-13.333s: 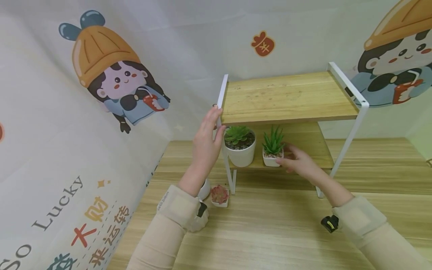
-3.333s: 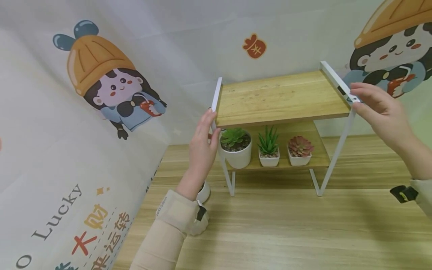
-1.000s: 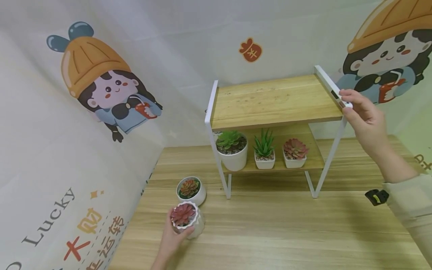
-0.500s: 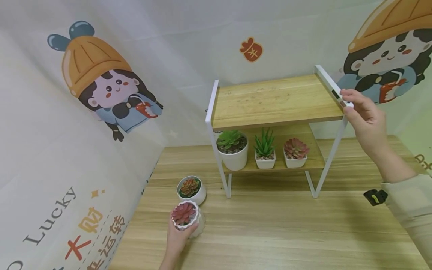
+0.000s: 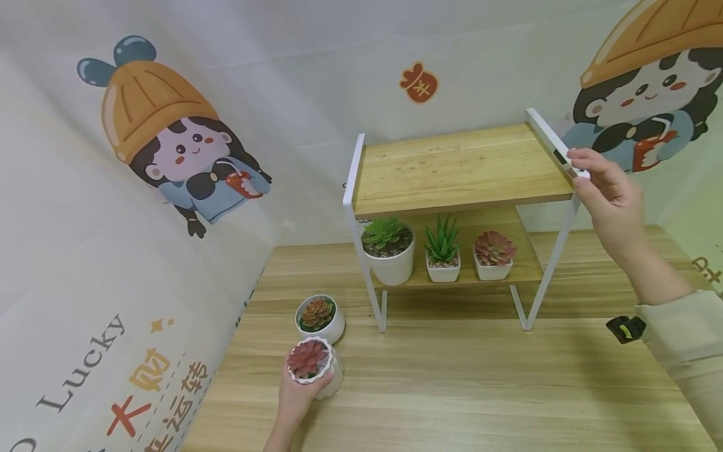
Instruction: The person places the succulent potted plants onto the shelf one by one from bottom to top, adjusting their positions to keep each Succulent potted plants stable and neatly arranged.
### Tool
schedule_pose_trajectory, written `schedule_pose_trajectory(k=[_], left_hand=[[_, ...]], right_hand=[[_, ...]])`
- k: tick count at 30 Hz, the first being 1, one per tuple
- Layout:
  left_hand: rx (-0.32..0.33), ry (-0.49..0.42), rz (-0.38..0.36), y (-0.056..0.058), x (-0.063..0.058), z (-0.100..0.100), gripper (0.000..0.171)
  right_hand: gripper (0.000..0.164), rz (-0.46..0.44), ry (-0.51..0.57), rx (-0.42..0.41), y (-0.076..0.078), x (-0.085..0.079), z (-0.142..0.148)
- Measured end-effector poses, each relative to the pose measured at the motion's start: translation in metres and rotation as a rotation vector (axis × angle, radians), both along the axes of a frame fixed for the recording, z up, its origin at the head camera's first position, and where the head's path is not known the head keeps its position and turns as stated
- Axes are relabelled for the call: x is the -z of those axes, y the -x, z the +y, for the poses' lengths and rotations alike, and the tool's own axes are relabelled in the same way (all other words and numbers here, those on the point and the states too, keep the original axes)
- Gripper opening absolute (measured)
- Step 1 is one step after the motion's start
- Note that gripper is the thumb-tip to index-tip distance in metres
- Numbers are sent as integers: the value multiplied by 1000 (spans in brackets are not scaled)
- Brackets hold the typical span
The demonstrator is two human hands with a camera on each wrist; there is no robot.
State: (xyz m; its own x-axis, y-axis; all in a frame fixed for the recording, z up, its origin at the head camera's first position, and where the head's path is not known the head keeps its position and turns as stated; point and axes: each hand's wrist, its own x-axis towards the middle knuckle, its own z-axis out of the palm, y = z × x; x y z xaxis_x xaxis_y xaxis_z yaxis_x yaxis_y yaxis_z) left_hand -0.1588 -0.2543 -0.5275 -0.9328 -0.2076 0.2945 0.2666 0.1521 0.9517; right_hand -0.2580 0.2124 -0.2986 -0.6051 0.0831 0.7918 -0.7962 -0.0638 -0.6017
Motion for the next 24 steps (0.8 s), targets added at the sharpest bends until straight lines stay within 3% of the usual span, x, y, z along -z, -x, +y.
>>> schedule_pose_trajectory(k=[5,13,24], left_hand=[[-9,9,8,-2,-1,2,66],[-103,61,-7,-10,-2,10,64],[44,-1,-47,-25,-13,18,64]], right_hand=[[23,-5,-14,16,-2,-1,-1],[23,12,-1,4,0,-1,-1],[23,22,-17,20,-1,0,-1]])
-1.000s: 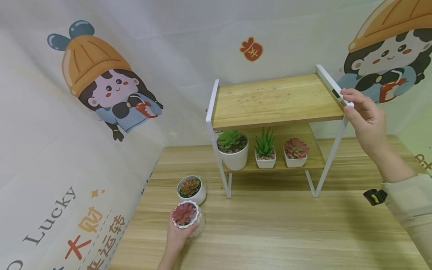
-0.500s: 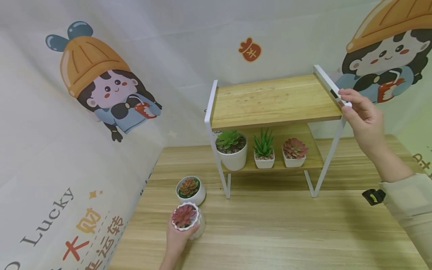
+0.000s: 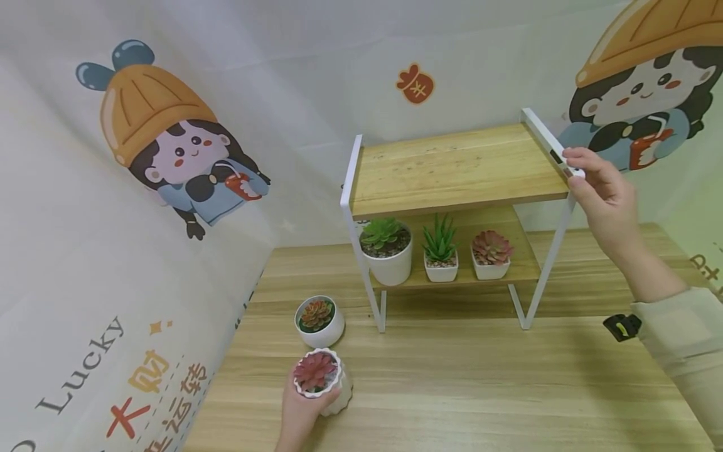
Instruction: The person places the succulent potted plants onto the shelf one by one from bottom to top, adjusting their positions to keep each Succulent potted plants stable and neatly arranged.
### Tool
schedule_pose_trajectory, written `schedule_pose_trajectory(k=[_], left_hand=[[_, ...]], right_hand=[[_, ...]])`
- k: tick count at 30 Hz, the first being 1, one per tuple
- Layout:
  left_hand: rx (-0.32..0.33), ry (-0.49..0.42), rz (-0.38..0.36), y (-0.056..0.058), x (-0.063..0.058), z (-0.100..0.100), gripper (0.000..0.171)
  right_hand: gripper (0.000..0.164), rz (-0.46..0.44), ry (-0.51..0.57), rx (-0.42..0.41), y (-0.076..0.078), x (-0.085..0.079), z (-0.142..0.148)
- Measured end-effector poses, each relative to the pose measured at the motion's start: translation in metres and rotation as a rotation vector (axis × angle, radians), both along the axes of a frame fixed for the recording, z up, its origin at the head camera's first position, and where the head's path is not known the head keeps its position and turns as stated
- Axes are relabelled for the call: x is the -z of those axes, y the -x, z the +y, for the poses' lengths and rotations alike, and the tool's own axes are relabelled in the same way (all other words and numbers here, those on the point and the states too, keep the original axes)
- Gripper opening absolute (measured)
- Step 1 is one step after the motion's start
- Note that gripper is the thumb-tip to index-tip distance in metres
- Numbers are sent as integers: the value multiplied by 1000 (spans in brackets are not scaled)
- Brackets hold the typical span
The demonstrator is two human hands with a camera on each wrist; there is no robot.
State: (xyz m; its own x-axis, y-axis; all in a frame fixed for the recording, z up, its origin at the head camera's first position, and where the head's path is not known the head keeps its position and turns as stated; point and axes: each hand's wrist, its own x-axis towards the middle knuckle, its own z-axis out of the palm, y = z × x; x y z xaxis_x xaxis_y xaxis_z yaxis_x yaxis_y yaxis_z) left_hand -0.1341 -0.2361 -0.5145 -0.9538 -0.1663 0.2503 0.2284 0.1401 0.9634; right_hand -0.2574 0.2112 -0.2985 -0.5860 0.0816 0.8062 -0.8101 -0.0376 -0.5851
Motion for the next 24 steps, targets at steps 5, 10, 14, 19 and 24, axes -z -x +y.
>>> schedule_pose_trajectory(k=[5,10,14,19,24], left_hand=[[79,30,6,-4,-10,8,65],[40,49,-79,-4,-25,23,73],[120,-3,-123,-3,-42,36,77],[271,-23,-135,-2,-67,54,77],[299,124,-177,-1,-95,70,76]], right_hand=[[23,-9,-3,11,-1,-1,-1],[23,-17,13,-1,0,-1,-1],[22,-2,33,-14,1,0,0],[22,7,49,-26,-1,1,-2],[22,17,48,-32,-6,-3,-7]])
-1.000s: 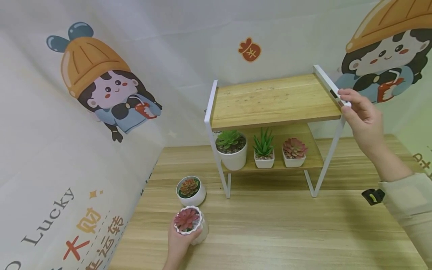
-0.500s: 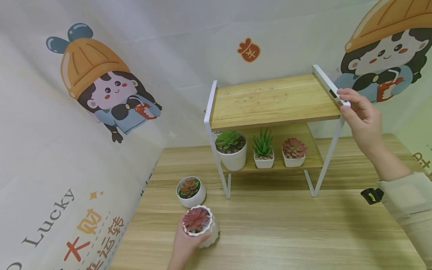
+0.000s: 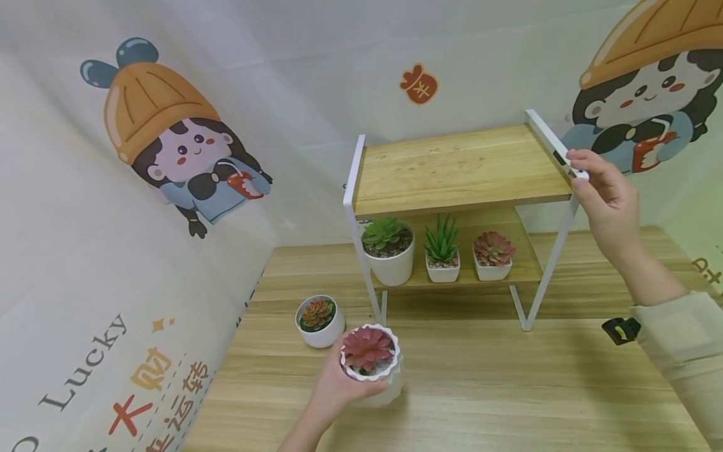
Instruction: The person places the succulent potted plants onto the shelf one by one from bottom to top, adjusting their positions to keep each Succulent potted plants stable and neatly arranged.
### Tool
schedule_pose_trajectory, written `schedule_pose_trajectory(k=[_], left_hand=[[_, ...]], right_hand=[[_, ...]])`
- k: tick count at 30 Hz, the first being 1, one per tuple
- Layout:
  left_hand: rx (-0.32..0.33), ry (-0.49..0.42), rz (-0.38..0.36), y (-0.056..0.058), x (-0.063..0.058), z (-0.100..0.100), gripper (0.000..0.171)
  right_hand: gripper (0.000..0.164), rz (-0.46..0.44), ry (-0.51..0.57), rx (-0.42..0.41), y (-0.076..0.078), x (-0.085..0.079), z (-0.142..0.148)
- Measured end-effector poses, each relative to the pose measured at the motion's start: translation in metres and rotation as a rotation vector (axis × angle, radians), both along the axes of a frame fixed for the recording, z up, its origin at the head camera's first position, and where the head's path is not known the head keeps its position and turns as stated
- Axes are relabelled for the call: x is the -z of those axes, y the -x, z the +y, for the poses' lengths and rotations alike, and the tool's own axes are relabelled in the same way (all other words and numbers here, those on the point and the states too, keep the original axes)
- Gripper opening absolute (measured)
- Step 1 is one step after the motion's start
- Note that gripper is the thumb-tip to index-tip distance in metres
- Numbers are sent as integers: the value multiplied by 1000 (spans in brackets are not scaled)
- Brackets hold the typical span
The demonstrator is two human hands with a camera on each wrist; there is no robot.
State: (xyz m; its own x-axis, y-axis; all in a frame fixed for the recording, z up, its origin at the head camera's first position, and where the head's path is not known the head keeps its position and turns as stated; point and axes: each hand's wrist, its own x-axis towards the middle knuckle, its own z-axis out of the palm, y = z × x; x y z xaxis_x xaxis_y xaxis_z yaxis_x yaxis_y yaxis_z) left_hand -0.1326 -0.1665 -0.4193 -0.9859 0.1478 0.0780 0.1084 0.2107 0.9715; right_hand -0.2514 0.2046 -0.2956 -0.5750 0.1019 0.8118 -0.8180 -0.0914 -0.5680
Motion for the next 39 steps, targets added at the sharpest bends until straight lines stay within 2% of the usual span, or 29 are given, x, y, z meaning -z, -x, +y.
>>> schedule_pose_trajectory(k=[4,10,14,17,19,21,26,29,34,39], left_hand=[[31,23,24,4,-26,12,76],[50,94,87,12,-82,25,77],[167,-13,163,23,-113,29,69],[273,-125,185,33,-132,31,63],[289,-152,194,37,-145,32,62],[261,-147,190,42,-158,34,62],[114,-74,135,54,-189,40,63],[47,-68,124,63,-204,46,62],[-33,-93,149,79,-222,60,61],[-78,-82,168,88,-232,75,62]], right_hand=[[21,16,10,-5,-1,-1,-1],[22,14,5,14,0,0,-1],[22,9,-5,37,3,2,1],[22,-4,-16,55,6,5,2],[22,-14,-27,69,6,5,2],[23,-18,-31,71,6,5,2],[22,-15,-35,84,1,2,-2],[22,-11,-26,75,-1,1,-3],[22,0,-27,58,0,1,-3],[22,12,-46,75,1,1,-3]])
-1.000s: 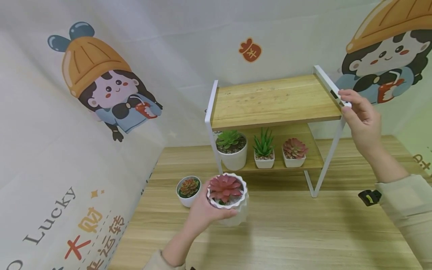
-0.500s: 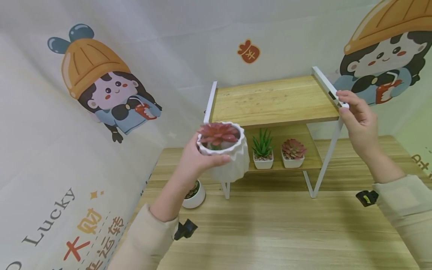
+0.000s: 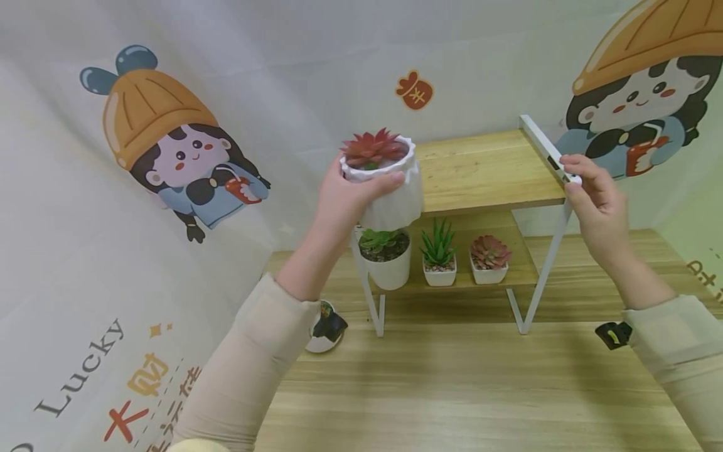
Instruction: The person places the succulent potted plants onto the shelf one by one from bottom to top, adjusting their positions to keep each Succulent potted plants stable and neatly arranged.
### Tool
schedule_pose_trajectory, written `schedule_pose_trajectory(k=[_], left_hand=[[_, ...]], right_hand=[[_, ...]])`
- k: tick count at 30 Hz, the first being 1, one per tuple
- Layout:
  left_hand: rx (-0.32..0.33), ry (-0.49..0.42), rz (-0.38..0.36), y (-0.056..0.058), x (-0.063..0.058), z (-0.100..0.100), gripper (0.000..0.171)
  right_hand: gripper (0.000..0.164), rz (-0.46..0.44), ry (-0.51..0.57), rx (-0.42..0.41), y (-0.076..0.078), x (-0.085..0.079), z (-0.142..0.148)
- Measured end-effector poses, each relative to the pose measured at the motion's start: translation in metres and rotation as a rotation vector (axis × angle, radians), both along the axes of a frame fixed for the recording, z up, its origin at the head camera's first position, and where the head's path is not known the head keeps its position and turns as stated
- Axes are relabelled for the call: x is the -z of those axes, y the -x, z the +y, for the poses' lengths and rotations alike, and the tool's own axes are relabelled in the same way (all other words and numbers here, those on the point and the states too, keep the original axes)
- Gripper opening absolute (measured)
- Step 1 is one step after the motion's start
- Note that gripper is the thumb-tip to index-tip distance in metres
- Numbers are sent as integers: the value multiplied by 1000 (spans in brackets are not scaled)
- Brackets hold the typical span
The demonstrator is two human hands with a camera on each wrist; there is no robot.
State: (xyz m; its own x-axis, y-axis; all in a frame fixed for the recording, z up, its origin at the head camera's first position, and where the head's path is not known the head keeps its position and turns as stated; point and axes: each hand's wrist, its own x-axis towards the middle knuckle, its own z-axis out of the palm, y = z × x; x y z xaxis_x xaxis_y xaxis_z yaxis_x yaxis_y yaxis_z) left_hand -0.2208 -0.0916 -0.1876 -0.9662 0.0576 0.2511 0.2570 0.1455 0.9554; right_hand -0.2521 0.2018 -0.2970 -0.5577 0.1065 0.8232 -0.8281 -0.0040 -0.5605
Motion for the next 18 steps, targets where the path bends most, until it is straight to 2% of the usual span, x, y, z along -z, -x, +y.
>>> schedule_pose_trajectory(k=[4,7,10,15,16,17,18], left_hand=[[-17,-6,6,7,-2,11,61],[-25,-33,6,21,3,15,61],[-42,-45,7,45,17,17,65],[-60,-42,66,102,58,14,75],[-62,-42,72,109,64,14,77],[-61,-46,80,111,65,15,76],[-70,-37,76,109,63,16,76]], right_hand=[[23,-1,3,3,0,1,1],[23,1,13,-5,1,1,2],[23,3,17,-11,2,2,3],[23,3,7,-23,2,2,2],[23,5,6,-25,2,2,2],[23,5,5,-24,2,2,2],[23,6,6,-23,2,2,2]])
